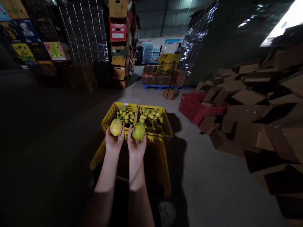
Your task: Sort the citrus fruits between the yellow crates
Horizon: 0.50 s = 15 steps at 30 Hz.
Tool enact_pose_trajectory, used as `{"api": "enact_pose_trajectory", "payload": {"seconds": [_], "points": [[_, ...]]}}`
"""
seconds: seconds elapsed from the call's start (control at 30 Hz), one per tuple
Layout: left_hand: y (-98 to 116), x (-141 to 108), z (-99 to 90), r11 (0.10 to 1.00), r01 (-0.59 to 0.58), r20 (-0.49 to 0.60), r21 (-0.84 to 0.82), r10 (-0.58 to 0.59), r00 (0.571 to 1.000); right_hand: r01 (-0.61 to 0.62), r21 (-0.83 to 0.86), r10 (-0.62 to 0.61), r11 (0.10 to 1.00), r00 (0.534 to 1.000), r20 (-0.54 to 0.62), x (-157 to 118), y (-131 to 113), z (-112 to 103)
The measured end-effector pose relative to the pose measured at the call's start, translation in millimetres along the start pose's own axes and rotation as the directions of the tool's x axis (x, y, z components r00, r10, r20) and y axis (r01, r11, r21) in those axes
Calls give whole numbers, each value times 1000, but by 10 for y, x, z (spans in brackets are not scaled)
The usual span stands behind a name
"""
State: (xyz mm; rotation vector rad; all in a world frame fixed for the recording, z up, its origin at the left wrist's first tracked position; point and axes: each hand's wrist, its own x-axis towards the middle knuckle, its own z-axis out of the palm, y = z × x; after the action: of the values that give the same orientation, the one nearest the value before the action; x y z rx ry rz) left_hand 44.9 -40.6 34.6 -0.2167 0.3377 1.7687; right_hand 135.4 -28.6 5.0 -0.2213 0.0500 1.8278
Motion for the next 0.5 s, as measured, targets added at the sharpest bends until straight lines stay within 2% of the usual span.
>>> {"api": "enact_pose_trajectory", "payload": {"seconds": [0.17, 0.4, 0.5], "points": [[-25, -22, 18, 998, -53, -21, 36, 53, 998, 85, -42, -85, 995, 996, 11, -30, 14, 48], [-22, -60, 32, 998, -48, 177, 44, 39, 983, 71, -48, -72, 996, 997, -14, -21, 32, 58], [-21, -62, 30, 996, -50, 197, 73, 34, 980, 112, -9, -113, 994, 991, -69, -21, 54, 80]]}}
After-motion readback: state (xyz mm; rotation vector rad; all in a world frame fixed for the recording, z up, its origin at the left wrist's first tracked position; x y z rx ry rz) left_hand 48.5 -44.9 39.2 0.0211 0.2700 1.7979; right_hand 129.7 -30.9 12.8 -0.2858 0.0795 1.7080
